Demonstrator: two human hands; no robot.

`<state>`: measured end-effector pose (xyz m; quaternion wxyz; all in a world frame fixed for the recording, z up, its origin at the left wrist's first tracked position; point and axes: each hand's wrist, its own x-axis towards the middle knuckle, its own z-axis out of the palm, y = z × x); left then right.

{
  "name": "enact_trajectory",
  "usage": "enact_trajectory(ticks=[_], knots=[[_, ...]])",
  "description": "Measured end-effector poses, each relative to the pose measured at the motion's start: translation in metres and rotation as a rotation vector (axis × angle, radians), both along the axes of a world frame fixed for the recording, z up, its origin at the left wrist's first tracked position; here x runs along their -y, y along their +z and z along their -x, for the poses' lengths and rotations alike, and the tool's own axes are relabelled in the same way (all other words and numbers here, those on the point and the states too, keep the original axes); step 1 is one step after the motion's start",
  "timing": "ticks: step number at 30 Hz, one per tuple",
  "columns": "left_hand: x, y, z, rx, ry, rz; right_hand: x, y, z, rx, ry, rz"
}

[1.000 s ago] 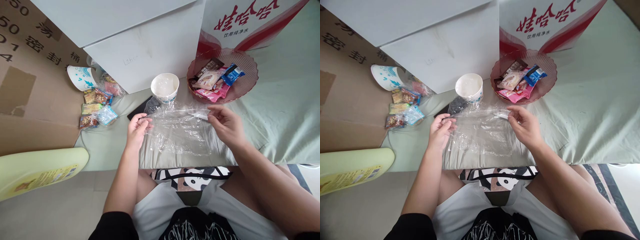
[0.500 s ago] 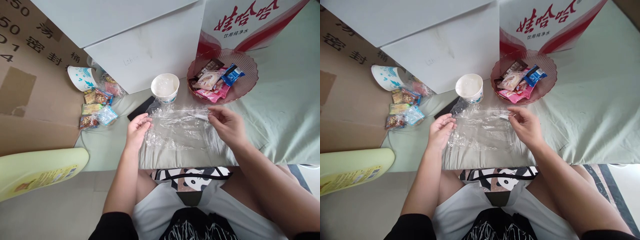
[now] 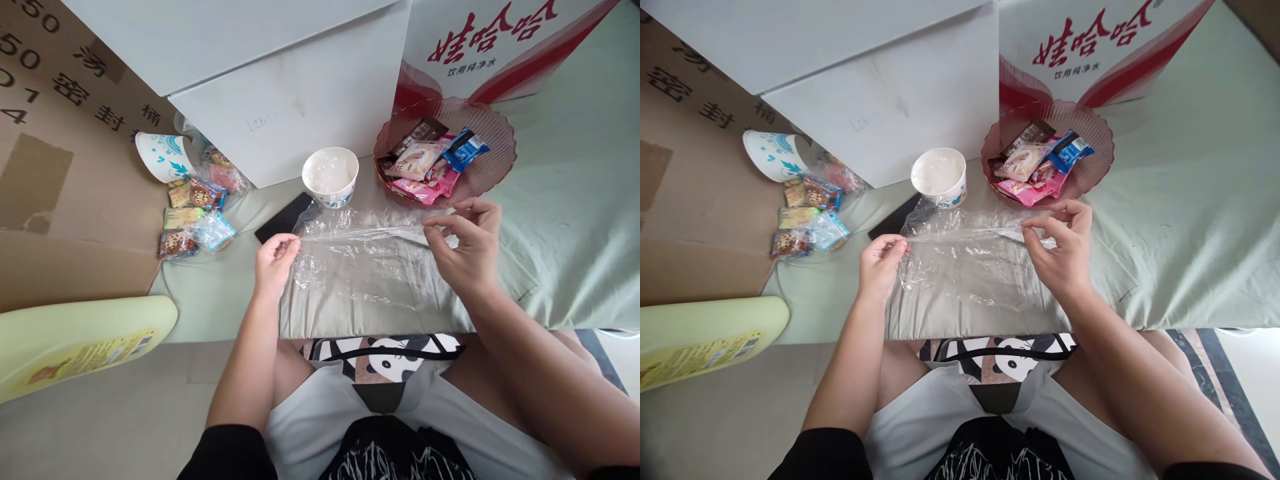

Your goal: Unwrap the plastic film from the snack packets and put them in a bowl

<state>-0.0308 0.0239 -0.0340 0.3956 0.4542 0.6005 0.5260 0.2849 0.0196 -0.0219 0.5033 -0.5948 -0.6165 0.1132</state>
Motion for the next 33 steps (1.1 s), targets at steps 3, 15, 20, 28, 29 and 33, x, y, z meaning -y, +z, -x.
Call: enact_trajectory(ticks=[3,15,20,28,29,33], knots=[[-0.001,0.000,0.000,-0.001,-0.011,-0.044,0.002,0.003,0.000,0.042,0.079,-0.023],[-0.001,0.001,-0.001,0.108,0.017,0.004,0.009,0.016,0.003,-0.050,0.482,0.521],[0.001,0.002,-0.003,0.104,-0.032,0.017,0.008,0.017,0.005,-0.006,0.533,0.502],[0.006,0.007,-0.004,-0.077,-0.195,0.108,0.007,0.013,0.005,0.048,0.538,0.475],[0.006,0.008,-0.005,-0.105,-0.211,0.114,0.007,0.012,0.006,0.054,0.543,0.470],[0.006,0.011,-0.007,-0.164,-0.236,0.128,0.007,0.009,0.008,0.088,0.577,0.463]])
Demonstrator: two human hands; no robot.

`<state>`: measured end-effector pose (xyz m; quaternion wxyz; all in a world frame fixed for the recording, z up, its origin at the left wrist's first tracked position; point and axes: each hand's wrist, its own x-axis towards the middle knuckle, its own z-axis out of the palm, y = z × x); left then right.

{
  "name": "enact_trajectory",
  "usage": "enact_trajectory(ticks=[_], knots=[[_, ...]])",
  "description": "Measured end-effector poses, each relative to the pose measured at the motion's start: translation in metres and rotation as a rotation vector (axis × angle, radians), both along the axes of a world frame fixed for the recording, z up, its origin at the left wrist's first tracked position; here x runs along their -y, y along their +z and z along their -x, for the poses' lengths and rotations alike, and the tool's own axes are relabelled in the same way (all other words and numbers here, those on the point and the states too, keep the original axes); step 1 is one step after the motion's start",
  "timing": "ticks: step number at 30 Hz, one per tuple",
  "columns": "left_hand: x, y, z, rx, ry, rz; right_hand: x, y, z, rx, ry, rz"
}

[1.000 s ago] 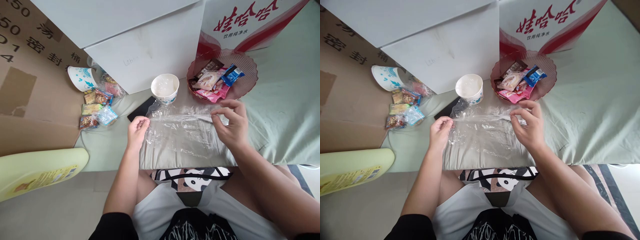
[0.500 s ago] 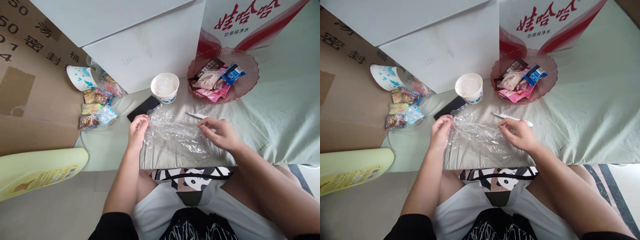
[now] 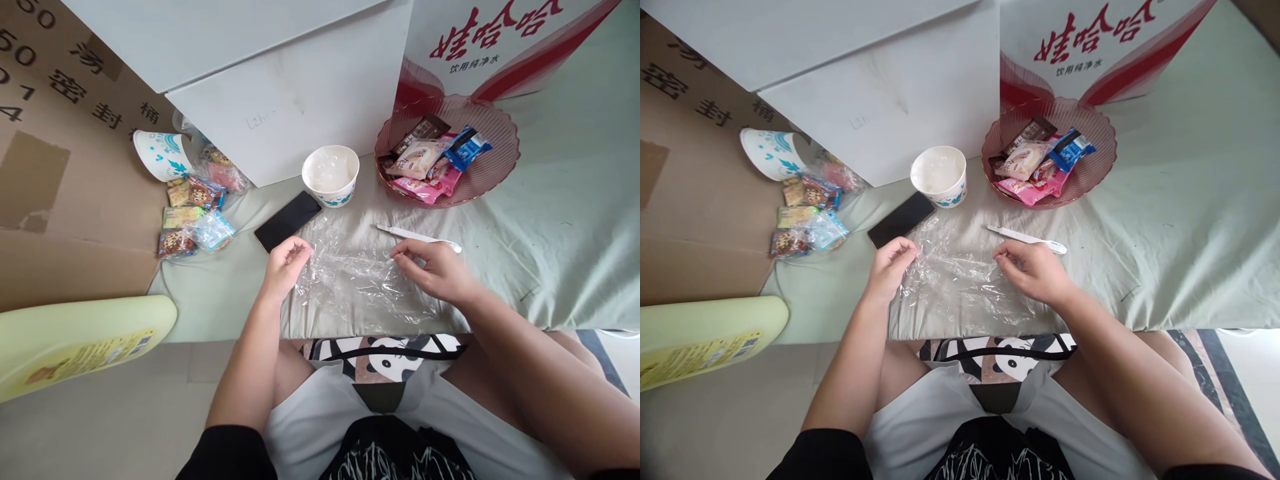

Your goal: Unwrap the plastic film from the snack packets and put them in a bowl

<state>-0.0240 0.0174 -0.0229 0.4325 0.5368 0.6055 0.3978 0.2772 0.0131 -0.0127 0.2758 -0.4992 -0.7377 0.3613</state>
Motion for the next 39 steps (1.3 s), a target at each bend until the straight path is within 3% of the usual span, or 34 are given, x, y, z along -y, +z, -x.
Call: enact_trajectory(ticks=[14,32,35,39], knots=[[0.001,0.006,-0.007,-0.002,-0.031,0.004,0.000,0.000,0.003,0.006,0.044,0.024],[0.004,0.003,-0.010,-0.016,-0.129,-0.001,0.000,0.000,0.006,-0.037,0.034,0.074],[0.005,0.001,-0.009,0.011,-0.130,-0.028,0.000,0.002,0.005,-0.133,0.127,0.323],[0.003,-0.008,-0.007,0.104,0.000,-0.126,0.006,0.011,0.006,-0.337,0.538,0.849]])
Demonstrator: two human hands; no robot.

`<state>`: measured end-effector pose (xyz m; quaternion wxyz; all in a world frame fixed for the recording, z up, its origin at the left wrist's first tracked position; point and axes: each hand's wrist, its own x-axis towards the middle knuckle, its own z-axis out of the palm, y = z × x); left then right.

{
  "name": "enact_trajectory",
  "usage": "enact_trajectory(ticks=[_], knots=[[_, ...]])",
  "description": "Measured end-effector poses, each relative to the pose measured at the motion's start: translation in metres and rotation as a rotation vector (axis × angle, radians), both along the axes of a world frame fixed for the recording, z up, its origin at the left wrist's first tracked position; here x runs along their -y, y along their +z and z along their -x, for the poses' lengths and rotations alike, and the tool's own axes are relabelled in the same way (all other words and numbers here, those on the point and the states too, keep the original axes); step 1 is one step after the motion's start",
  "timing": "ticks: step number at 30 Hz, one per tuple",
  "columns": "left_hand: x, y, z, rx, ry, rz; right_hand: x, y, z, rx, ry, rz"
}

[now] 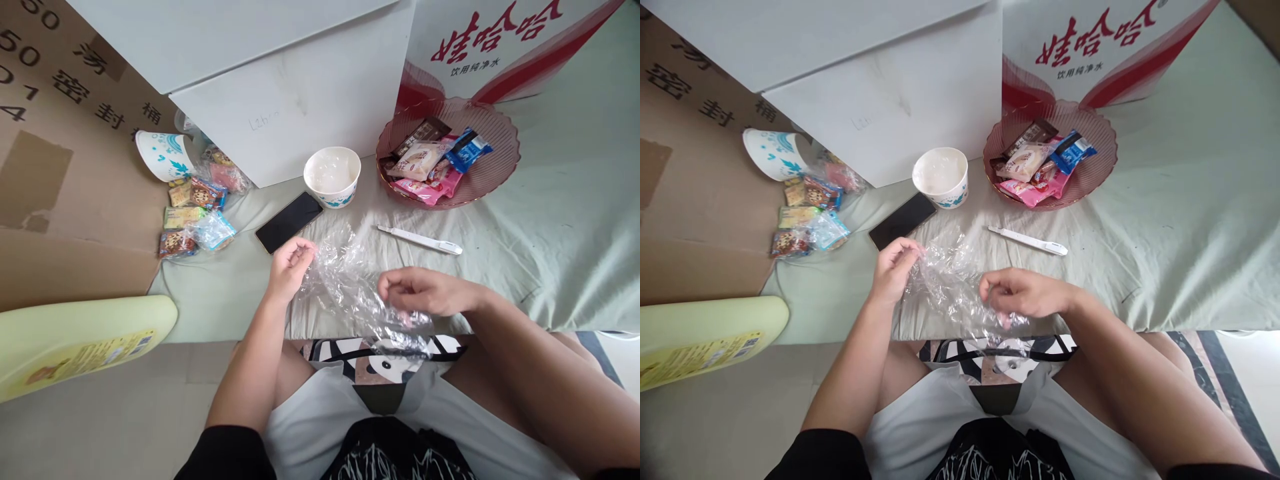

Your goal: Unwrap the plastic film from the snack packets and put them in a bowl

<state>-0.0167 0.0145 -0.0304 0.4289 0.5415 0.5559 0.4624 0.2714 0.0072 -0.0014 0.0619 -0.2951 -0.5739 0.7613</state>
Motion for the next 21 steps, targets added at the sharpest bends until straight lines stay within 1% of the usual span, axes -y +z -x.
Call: enact_trajectory(ticks=[2,3,5,8,10,14,15,16,17,18,19,21], knots=[[-0.003,-0.003,0.000,0.077,0.128,-0.047,0.003,0.004,0.001,-0.050,0.146,0.139],[-0.005,-0.004,0.000,0.115,0.188,-0.063,0.003,0.006,0.001,-0.053,0.169,0.170],[-0.008,-0.002,-0.001,0.192,0.272,-0.084,0.003,0.006,0.000,-0.045,0.146,0.170],[-0.010,0.003,0.000,0.312,0.324,-0.060,-0.002,0.003,-0.003,-0.062,0.035,0.125],[-0.010,0.007,0.001,0.352,0.336,-0.009,-0.005,0.002,-0.006,-0.083,-0.108,0.100],[-0.010,0.012,0.003,0.309,0.310,0.057,-0.009,0.004,-0.010,-0.172,-0.601,0.041],[-0.010,0.013,0.003,0.296,0.293,0.059,-0.008,0.005,-0.011,-0.211,-0.681,0.051],[-0.010,0.014,0.002,0.290,0.271,0.056,-0.007,0.006,-0.013,-0.250,-0.724,0.070],[-0.010,0.015,0.001,0.297,0.243,0.049,-0.006,0.007,-0.016,-0.276,-0.721,0.097],[-0.010,0.016,0.000,0.317,0.209,0.045,-0.003,0.008,-0.020,-0.291,-0.678,0.128],[-0.009,0.017,-0.001,0.348,0.172,0.052,0.000,0.008,-0.023,-0.299,-0.609,0.162],[-0.008,0.019,-0.002,0.413,0.098,0.122,0.007,0.008,-0.031,-0.300,-0.422,0.247]])
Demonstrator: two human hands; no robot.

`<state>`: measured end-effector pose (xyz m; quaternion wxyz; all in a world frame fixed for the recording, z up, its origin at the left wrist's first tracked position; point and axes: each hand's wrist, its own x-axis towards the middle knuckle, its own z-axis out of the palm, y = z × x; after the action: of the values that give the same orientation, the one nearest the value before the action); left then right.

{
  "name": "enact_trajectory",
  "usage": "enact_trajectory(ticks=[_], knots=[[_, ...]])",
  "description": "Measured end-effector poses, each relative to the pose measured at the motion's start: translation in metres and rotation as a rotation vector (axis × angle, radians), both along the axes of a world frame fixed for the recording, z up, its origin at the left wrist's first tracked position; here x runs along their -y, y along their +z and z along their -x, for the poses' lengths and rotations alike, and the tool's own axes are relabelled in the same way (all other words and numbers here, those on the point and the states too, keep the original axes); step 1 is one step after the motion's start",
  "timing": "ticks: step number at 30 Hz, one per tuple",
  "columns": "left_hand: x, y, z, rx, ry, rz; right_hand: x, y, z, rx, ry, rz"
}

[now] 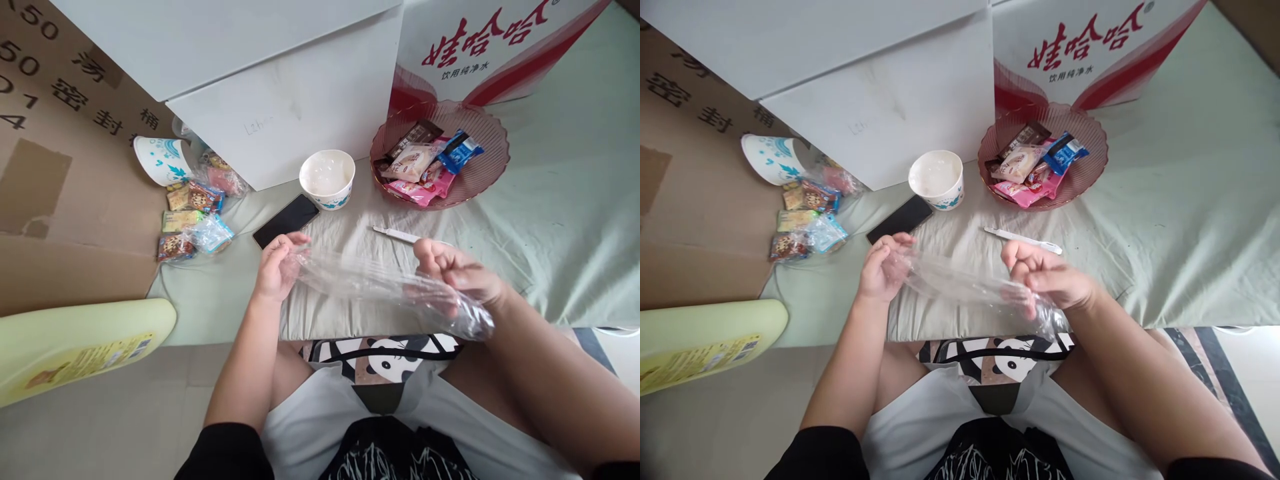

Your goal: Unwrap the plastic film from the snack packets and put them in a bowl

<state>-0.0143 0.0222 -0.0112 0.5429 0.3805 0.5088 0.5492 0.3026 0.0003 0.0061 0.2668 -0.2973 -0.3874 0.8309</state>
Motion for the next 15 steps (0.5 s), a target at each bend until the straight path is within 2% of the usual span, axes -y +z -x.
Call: enact_trajectory(ticks=[2,3,5,7,9,11,15], knots=[[0.002,0.001,0.000,0.052,-0.067,0.094,0.004,-0.002,-0.005,-0.045,0.173,0.049],[0.003,0.001,0.001,0.062,-0.092,0.146,0.004,-0.003,-0.005,-0.057,0.198,0.059],[0.005,0.002,0.000,0.058,-0.143,0.248,-0.001,-0.006,0.002,-0.048,0.106,0.035],[0.007,0.002,-0.001,0.037,-0.232,0.345,-0.007,-0.010,0.015,-0.020,-0.086,-0.039],[0.008,0.003,-0.004,0.027,-0.348,0.415,-0.010,-0.015,0.030,-0.011,-0.141,-0.094],[0.010,0.004,-0.007,0.025,-0.441,0.445,-0.007,-0.020,0.044,-0.027,-0.018,-0.095],[0.011,0.006,-0.006,0.058,-0.534,0.457,0.007,-0.026,0.060,0.021,0.280,-0.059]])
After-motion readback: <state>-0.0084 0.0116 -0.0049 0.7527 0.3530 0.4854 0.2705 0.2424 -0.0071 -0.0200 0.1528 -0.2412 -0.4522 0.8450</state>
